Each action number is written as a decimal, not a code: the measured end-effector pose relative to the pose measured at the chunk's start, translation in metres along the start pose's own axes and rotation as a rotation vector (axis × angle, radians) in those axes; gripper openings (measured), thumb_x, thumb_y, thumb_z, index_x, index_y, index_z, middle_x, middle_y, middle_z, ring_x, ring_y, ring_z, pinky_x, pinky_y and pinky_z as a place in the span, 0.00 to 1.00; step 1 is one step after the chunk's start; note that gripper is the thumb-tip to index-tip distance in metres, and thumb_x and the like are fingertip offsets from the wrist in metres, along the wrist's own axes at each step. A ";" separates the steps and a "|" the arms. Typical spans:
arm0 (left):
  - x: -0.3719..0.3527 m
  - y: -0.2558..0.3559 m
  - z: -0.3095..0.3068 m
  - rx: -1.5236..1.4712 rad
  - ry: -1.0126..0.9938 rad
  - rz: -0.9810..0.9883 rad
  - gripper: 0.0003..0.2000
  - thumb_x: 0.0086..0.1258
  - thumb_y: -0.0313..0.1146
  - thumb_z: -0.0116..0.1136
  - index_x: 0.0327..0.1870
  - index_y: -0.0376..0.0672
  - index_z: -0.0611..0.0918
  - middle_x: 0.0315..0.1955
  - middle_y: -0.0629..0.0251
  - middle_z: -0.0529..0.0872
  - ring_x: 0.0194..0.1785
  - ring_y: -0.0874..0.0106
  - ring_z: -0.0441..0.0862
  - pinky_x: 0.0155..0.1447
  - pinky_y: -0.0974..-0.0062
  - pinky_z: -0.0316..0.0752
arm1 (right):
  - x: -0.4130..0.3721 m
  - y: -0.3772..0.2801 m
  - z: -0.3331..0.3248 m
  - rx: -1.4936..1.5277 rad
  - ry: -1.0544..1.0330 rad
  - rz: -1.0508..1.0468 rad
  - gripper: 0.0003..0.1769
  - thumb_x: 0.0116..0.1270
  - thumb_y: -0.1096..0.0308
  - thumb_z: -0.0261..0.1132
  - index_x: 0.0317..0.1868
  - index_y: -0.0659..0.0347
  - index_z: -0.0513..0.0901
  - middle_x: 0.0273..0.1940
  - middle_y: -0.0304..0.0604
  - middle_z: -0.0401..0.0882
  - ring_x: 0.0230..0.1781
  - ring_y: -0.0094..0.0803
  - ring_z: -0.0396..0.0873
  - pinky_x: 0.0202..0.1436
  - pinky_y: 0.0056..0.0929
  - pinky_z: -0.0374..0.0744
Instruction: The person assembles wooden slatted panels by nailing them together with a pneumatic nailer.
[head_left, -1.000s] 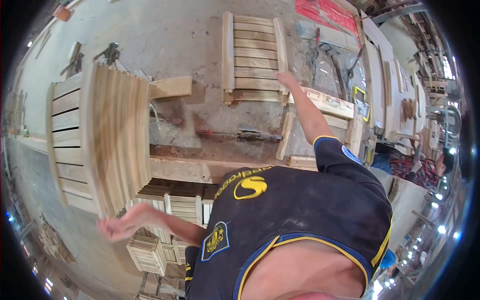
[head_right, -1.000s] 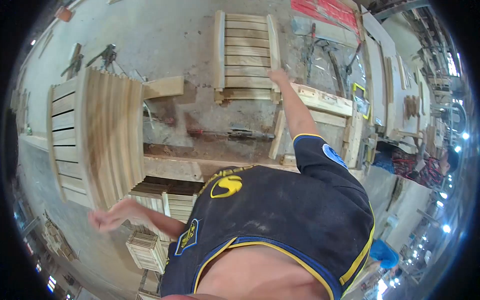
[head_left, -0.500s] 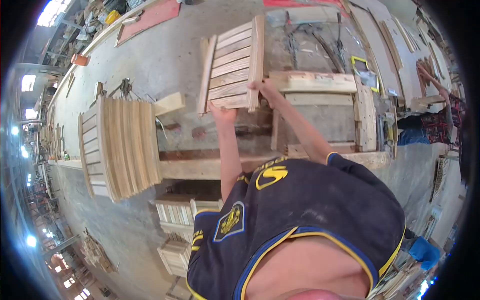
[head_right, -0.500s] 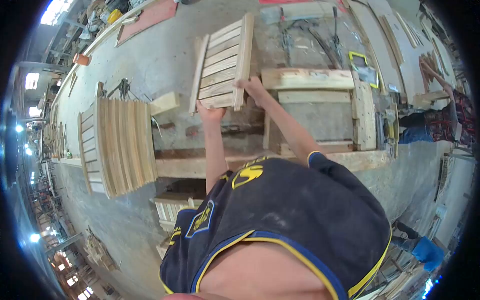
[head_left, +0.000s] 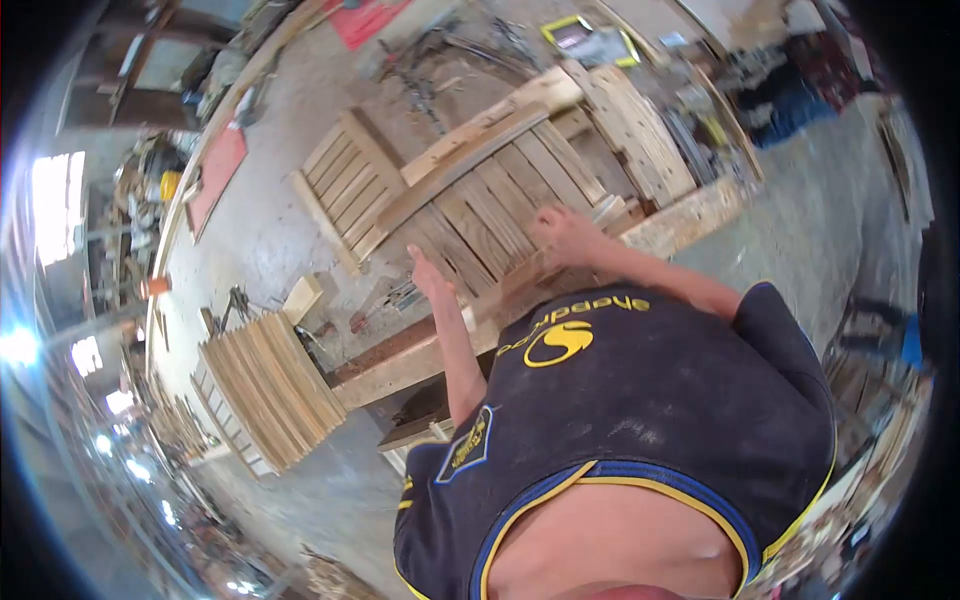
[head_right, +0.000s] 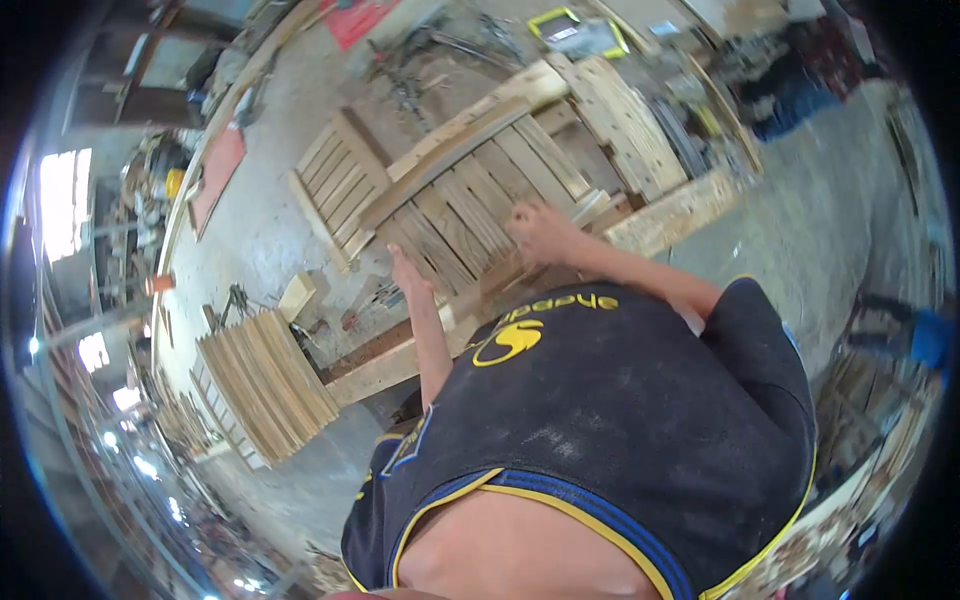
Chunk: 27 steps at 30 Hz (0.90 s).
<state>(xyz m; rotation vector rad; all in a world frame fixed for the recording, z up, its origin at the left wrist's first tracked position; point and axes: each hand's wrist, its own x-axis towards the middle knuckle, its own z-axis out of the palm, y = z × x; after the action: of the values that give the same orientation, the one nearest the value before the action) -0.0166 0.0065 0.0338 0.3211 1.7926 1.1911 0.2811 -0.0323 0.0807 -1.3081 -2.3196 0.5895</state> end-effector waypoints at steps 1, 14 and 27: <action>0.005 -0.006 0.011 0.036 -0.016 -0.018 0.39 0.69 0.60 0.49 0.64 0.28 0.67 0.62 0.51 0.71 0.61 0.57 0.73 0.64 0.59 0.68 | -0.008 0.021 0.009 -0.012 -0.007 0.050 0.14 0.56 0.62 0.64 0.42 0.57 0.79 0.45 0.46 0.75 0.50 0.45 0.74 0.50 0.42 0.77; -0.022 -0.058 -0.001 1.460 0.118 0.532 0.23 0.60 0.46 0.59 0.45 0.33 0.76 0.43 0.45 0.80 0.49 0.50 0.79 0.51 0.56 0.75 | -0.064 0.091 0.069 -0.128 0.156 0.273 0.10 0.58 0.61 0.61 0.35 0.57 0.77 0.38 0.44 0.74 0.43 0.44 0.73 0.49 0.46 0.70; -0.001 -0.072 0.001 1.180 -0.263 0.514 0.10 0.60 0.29 0.57 0.37 0.33 0.73 0.33 0.49 0.77 0.41 0.49 0.76 0.45 0.57 0.71 | -0.055 0.085 0.063 -0.142 0.100 0.349 0.07 0.56 0.65 0.61 0.34 0.56 0.74 0.35 0.42 0.70 0.42 0.42 0.71 0.46 0.44 0.67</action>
<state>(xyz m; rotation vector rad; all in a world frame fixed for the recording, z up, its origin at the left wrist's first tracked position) 0.0029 -0.0289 -0.0253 1.5948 2.0378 0.2125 0.3320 -0.0500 -0.0259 -1.7866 -2.0982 0.4576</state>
